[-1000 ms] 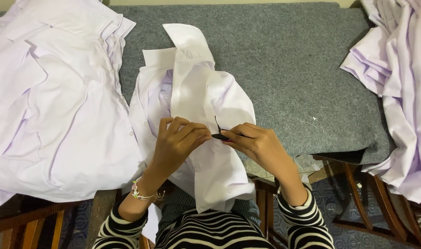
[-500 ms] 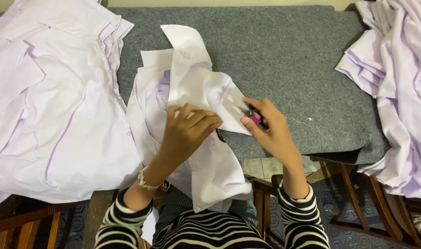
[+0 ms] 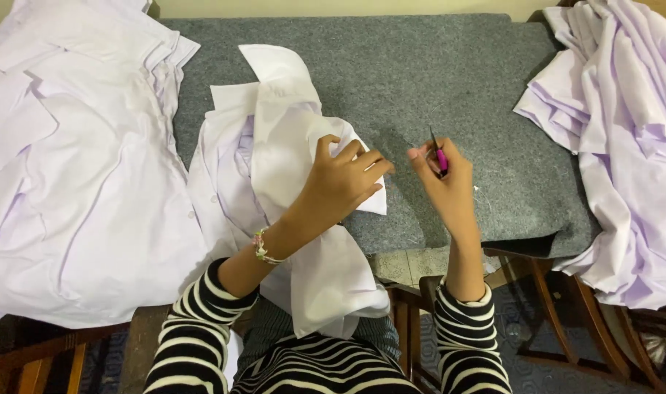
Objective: The person sits with a white shirt in their lap and uses small scissors to trim loose threads from the collar, sleeves, and hem. They turn the shirt over to access different areas and continue cutting stray threads from the fabric.
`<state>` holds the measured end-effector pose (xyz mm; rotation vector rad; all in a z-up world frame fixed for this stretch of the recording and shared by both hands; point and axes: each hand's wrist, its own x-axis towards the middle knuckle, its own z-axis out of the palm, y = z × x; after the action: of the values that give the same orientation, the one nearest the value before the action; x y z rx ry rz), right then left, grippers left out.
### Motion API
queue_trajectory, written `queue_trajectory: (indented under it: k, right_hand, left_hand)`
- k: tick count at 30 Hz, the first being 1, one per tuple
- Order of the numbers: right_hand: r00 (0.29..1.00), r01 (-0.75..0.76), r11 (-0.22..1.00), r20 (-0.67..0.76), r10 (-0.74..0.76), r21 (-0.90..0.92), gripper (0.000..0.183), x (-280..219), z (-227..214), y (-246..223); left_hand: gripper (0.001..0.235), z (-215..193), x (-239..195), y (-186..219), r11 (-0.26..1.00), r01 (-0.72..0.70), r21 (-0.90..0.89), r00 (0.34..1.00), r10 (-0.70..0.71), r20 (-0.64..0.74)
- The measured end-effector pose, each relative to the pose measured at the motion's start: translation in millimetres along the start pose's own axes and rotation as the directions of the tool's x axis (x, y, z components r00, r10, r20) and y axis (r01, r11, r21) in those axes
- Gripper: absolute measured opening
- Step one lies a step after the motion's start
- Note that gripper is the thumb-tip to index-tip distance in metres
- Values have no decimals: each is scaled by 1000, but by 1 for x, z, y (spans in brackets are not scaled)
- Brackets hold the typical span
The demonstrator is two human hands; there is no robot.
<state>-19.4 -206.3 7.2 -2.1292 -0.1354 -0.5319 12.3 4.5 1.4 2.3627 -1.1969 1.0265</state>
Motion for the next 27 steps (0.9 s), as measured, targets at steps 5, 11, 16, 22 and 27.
queue_trajectory:
  k: [5, 11, 16, 22, 27]
  right_hand:
    - [992, -109, 994, 67, 109, -9, 38, 4, 26, 47]
    - [917, -282, 939, 234, 324, -197, 48, 1, 58, 32]
    - [885, -354, 912, 241, 399, -208, 43, 3, 73, 51]
    - [953, -301, 954, 42, 301, -1, 34, 16, 30, 30]
    - [967, -41, 996, -246, 60, 85, 42, 39, -14, 44]
  left_hand:
    - [11, -34, -9, -35, 963, 255, -88, 948, -231, 217]
    - [31, -58, -27, -88, 793, 601, -102, 799, -593, 97]
    - [91, -22, -63, -126, 378, 900, -218, 436, -794, 424]
    - [67, -34, -64, -129, 376, 771, -515, 538, -817, 209]
    - [64, -16, -92, -140, 225, 694, -684, 509, -826, 244]
